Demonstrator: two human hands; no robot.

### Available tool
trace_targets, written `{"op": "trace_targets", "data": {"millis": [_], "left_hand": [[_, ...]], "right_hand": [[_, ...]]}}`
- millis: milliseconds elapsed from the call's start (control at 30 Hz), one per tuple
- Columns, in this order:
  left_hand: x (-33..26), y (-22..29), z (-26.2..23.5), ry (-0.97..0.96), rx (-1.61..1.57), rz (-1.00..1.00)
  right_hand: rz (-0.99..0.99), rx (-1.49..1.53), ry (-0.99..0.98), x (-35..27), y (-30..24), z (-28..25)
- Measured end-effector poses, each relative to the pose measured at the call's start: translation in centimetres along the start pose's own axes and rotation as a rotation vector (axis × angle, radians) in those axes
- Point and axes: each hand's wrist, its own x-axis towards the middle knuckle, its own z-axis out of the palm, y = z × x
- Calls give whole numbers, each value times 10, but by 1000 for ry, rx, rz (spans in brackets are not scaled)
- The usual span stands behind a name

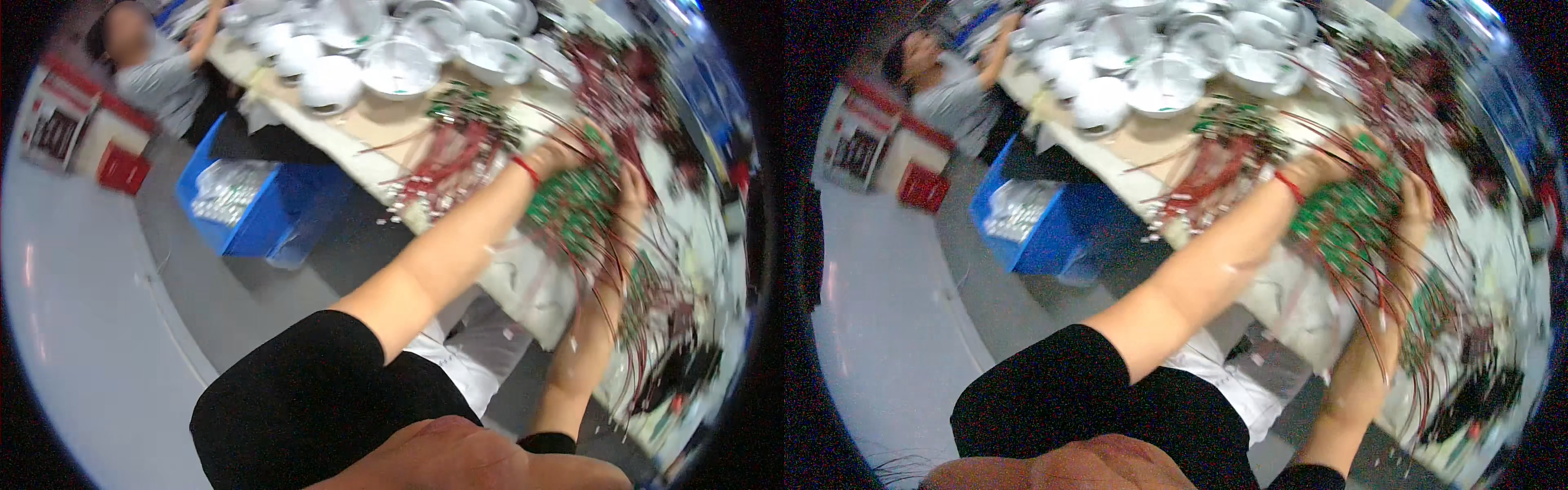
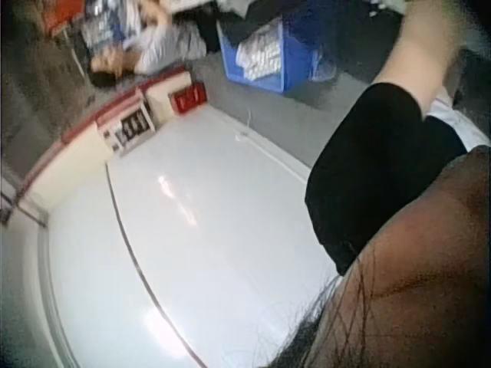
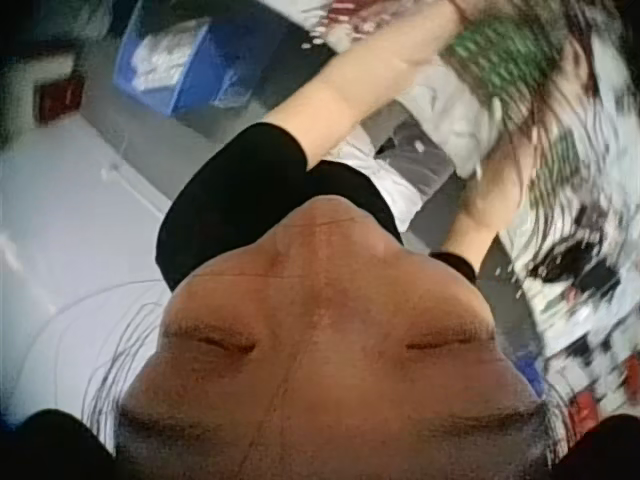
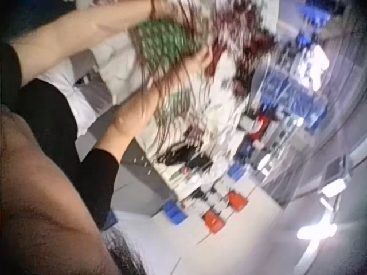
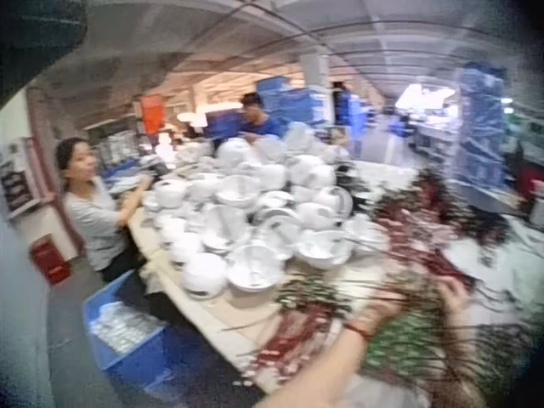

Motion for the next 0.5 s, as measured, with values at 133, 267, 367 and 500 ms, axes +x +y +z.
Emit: {"op": "trace_targets", "data": {"millis": [133,267,367,500], "left_hand": [[-7,38,-19,-7,-106,-220],[-6,22,-15,-41,-468,-170],[-2,12,-17,-31,-435,-163],[0,-2,-4,88,-264,28]], "right_hand": [[255,325,33,-10,-36,10],[223,484,57,-12,-53,13],[265,547,28,-10,-65,13],[35,286,-6,-5,-39,2]]}}
